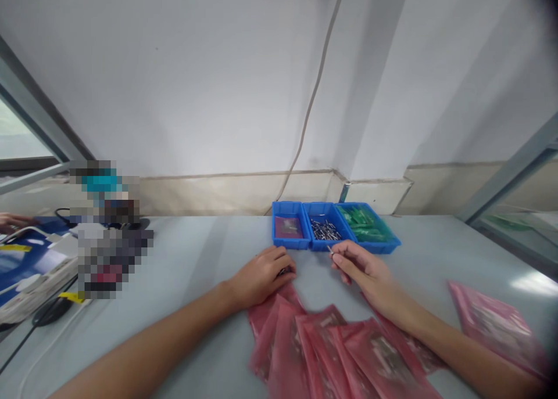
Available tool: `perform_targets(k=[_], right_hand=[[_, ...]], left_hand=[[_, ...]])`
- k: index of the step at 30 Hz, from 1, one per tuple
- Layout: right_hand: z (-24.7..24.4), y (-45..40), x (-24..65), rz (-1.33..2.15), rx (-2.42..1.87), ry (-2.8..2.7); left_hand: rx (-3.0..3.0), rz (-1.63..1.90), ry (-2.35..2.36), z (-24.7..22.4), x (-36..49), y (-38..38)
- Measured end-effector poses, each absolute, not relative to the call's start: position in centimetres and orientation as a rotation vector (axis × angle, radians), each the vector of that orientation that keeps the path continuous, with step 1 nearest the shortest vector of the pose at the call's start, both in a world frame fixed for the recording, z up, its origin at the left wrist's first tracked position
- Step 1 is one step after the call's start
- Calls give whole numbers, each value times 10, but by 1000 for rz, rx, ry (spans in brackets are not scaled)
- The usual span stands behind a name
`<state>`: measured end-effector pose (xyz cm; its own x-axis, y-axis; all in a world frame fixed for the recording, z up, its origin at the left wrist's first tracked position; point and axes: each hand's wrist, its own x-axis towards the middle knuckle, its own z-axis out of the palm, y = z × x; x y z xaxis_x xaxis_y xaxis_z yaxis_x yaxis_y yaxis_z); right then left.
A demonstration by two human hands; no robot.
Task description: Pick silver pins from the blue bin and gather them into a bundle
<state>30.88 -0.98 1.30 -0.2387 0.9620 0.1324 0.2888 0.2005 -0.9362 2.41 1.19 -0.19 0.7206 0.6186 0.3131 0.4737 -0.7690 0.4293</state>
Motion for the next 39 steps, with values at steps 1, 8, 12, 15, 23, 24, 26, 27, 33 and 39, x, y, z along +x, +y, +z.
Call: perform_targets(k=[1, 8, 12, 15, 23, 24, 26, 27, 33, 39], right_hand=[[13, -10, 309, 1072, -1192, -1683], [9, -8, 310, 1082, -1183, -1682], [8, -8, 311, 1097, -1179, -1687], [9, -8, 311, 1095, -1180, -1690], [9, -8, 309, 1091, -1157, -1656], [7, -8, 310, 1092, -1155, -1640], [4, -7, 311, 1075, -1149, -1636], [2, -6, 311, 1067, -1137, -1631], [1, -7, 308, 1053, -1083, -1667], [7, -10, 307, 1051, -1075, -1674]], left_hand=[[2607, 644, 854, -2, 24, 12], [2606, 647, 851, -2, 25, 13], [2604, 638, 853, -2, 25, 13], [2603, 637, 859, -2, 24, 12], [2605, 649, 857, -3, 25, 12], [2608, 650, 858, -3, 25, 12], [2616, 655, 862, -4, 25, 12], [2620, 657, 864, -4, 25, 12], [2629, 653, 886, -5, 25, 12], [2631, 641, 900, -5, 26, 13]])
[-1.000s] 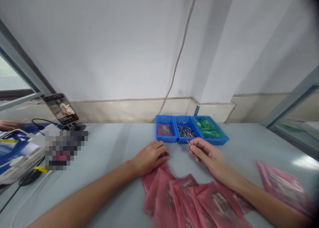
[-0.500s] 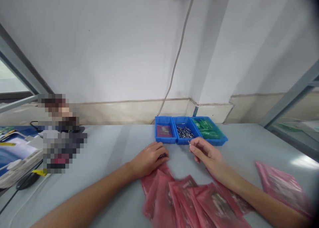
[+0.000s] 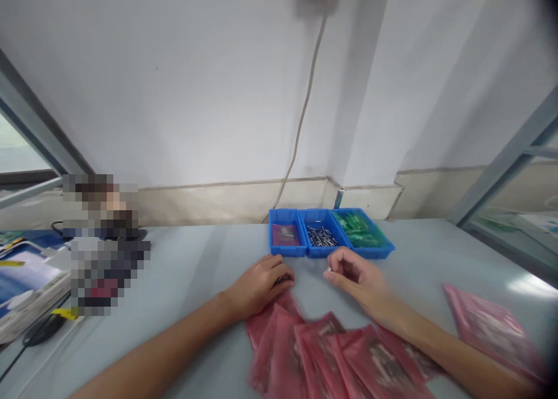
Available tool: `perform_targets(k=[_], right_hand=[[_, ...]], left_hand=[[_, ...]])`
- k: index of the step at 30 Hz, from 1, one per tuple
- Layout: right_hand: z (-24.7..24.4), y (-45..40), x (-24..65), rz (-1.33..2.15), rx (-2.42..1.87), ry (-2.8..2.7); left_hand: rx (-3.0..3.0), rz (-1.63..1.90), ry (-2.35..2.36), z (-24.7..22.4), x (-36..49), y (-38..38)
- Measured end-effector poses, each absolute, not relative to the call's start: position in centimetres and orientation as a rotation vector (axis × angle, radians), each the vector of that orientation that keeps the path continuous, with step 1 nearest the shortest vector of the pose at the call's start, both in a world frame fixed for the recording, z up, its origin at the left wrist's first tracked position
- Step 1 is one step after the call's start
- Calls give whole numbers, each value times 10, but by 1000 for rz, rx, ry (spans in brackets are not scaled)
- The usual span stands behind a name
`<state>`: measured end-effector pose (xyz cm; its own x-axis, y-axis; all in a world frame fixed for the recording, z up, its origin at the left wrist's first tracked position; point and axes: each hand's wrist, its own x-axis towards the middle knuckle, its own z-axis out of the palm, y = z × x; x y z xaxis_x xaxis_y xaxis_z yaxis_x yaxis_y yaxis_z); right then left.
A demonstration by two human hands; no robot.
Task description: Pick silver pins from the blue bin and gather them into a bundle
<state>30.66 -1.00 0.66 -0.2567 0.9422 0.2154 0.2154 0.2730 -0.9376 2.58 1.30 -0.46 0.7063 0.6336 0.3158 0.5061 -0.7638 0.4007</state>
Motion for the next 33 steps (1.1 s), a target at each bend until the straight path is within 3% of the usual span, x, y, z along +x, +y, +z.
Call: perform_targets(k=[33], right_hand=[[20, -16, 305, 1286, -1069, -1462]], left_hand=[[2613, 640, 908, -5, 26, 12]])
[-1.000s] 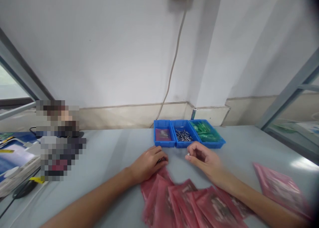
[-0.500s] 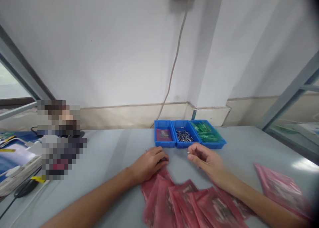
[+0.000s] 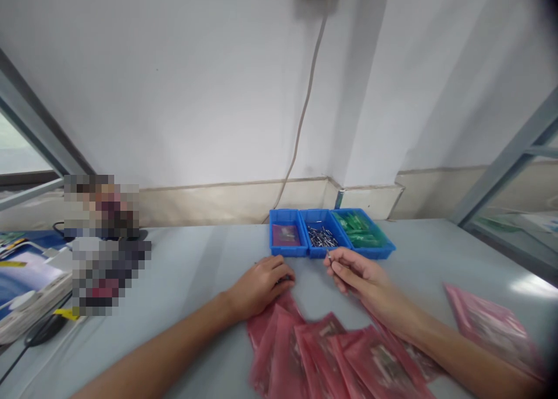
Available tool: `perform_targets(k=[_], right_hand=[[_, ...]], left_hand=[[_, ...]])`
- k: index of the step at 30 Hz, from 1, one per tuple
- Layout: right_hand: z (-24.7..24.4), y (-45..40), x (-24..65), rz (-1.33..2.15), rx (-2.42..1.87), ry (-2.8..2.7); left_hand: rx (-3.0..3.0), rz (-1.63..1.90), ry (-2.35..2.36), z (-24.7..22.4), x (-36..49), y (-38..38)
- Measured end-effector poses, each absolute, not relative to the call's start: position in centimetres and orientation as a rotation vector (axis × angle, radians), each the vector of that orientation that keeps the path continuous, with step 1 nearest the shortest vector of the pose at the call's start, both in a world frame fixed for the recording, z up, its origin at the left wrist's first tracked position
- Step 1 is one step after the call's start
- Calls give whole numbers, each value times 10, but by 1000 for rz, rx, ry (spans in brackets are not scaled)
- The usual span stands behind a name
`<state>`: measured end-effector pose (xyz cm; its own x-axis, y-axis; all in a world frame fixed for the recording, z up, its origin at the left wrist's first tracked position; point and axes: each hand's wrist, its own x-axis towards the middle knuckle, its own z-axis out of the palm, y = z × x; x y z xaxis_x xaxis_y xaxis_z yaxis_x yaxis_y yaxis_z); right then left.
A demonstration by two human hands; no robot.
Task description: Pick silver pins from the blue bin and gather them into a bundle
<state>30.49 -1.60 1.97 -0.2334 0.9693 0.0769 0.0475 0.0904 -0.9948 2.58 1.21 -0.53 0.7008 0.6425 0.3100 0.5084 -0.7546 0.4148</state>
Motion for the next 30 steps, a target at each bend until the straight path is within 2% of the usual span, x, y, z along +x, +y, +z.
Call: perform_targets(k=[10, 30], right_hand=[[-1, -5, 310, 939, -1146, -1616], [13, -8, 309, 1047, -1192, -1574]], left_hand=[[2672, 628, 888, -7, 25, 13], [2697, 633, 891, -8, 24, 13]])
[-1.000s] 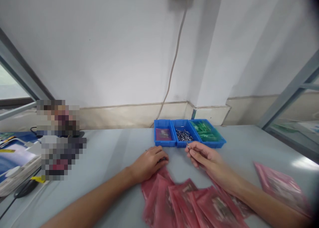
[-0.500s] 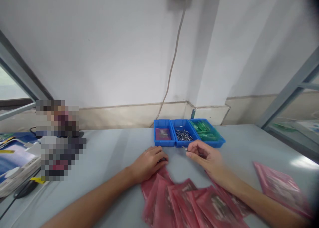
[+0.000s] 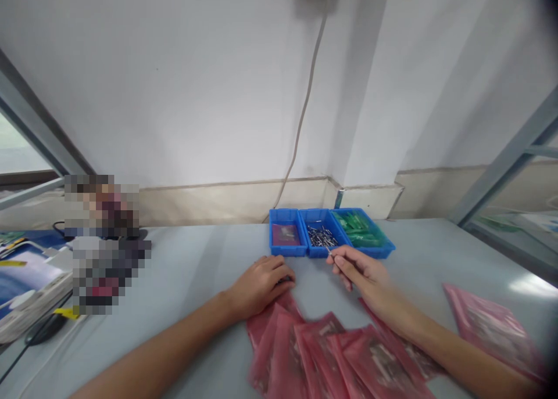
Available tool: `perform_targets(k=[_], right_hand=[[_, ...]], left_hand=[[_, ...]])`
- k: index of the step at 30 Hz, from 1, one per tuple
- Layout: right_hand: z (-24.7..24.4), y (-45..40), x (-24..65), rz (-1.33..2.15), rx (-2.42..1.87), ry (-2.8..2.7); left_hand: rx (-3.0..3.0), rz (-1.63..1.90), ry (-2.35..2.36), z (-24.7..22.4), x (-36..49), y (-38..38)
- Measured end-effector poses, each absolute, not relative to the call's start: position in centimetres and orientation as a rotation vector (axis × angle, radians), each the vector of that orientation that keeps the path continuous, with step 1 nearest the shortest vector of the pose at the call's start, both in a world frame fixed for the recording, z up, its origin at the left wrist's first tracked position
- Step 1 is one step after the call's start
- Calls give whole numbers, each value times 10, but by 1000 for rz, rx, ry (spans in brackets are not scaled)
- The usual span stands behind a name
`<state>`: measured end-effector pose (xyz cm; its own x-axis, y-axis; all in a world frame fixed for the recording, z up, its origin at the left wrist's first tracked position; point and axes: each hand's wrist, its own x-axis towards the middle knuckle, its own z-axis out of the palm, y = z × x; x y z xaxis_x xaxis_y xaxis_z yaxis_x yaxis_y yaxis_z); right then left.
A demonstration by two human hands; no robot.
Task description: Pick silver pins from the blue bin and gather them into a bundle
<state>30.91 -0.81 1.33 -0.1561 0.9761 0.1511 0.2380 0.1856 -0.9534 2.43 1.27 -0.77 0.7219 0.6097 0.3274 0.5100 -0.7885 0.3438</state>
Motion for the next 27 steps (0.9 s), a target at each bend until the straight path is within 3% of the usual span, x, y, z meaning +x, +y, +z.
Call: perform_targets(k=[20, 27], right_hand=[[13, -11, 305, 942, -1150, -1638], [11, -10, 305, 1088, -1167, -1589]], left_hand=[[2668, 606, 895, -4, 24, 12], [2668, 598, 904, -3, 24, 12]])
